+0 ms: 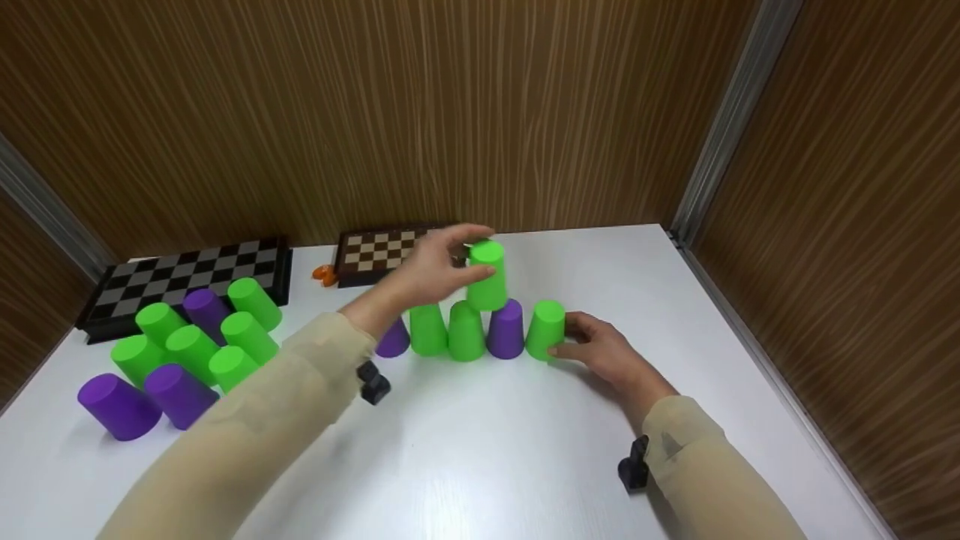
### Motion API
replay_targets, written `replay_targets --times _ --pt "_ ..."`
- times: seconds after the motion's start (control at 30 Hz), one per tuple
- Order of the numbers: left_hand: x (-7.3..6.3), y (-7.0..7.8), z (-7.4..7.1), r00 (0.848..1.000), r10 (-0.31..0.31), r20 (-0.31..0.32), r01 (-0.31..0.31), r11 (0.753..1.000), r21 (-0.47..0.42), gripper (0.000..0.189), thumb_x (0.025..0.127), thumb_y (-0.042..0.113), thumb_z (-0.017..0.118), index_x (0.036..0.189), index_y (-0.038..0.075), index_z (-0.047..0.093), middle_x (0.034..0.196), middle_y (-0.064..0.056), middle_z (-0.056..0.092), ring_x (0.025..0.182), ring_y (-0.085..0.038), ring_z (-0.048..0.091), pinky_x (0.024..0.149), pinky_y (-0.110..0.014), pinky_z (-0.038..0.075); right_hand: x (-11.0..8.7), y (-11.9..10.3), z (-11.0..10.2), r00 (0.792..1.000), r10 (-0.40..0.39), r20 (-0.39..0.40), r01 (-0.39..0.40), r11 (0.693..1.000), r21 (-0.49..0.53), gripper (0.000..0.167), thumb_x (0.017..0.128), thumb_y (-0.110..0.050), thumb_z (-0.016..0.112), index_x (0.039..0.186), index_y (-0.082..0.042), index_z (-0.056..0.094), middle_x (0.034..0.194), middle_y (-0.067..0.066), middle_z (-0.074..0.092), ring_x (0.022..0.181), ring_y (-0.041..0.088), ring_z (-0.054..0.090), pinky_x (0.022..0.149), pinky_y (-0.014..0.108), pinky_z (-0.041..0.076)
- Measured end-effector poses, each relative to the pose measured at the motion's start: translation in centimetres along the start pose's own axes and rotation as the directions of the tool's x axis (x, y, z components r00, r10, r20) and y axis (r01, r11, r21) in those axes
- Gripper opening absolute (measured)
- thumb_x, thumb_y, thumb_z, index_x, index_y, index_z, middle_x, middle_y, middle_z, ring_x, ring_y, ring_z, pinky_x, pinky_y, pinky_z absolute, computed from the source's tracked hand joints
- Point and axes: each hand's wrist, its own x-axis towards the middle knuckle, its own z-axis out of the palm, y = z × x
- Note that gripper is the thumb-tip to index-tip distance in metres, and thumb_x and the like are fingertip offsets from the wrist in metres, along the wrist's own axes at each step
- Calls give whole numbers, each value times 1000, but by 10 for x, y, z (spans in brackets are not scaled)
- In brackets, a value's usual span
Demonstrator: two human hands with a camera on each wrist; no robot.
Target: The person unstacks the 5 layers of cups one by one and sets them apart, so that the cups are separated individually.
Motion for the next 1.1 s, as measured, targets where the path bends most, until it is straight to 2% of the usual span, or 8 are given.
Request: replay_targets --times 0.17,0.27,0.4,0.5,0.63,0.77,0.9,1.1 --pt "-15 -22 -52 994 -82 -67 79 996 -38 56 100 21 77 152 13 57 143 -5 62 123 -19 61 99 -31 55 -1 0 -2 1000 -6 6 6 1000 19 71 97 -21 80 156 -1 46 153 22 53 150 42 39 125 63 23" --pt "-23 -35 -81 985 -130 -111 129 991 -20 57 101 21 76 153 13 56 146 -5 60 126 -21 60 103 -36 54 -4 2 -6 1000 -3 4 3 1000 21 72 97 -22 79 156 0 45 154 22 52 150 43 38 125 63 23" --pt "-34 -52 -113 966 -199 -164 200 980 -6 57 101 22 75 154 14 54 146 -7 60 127 -24 59 106 -41 53 -9 5 -12 1000 3 -6 -3 1000 15 71 97 -23 79 155 0 47 155 23 51 150 44 38 125 64 24" --pt "-42 -65 -131 947 -265 -182 269 963 -6 59 102 24 75 155 15 52 147 -7 58 127 -26 58 107 -43 53 -14 6 -15 1000 11 -9 -11 1000 11 73 97 -25 80 157 -1 46 157 22 50 152 43 36 125 64 23" --pt "-52 -83 -150 923 -338 -184 348 937 25 63 102 27 73 159 15 48 152 -9 54 132 -28 54 111 -47 50 -17 8 -16 1000 13 -10 -13 1000 14 75 97 -27 80 158 -1 44 158 22 49 152 43 36 126 63 22" --pt "-61 -100 -166 917 -363 -166 377 924 62 64 102 27 71 160 12 47 156 -11 50 136 -29 52 115 -49 46 -18 7 -18 1000 17 -6 -17 1000 21 76 97 -28 80 158 -1 44 158 22 49 152 42 35 126 62 21" --pt "-68 -115 -174 914 -376 -152 390 918 77 59 102 25 70 156 11 51 154 -13 52 133 -31 52 115 -51 46 -19 7 -18 1000 24 -10 -24 1000 19 76 96 -29 80 158 -2 44 157 21 50 152 42 36 126 62 21" --pt "-78 -133 -181 893 -424 -153 439 895 82 58 102 24 71 155 12 52 154 -13 50 134 -33 49 117 -55 41 -18 7 -16 1000 24 -18 -23 999 26 72 97 -25 80 156 -2 47 155 20 53 150 40 40 125 61 25"
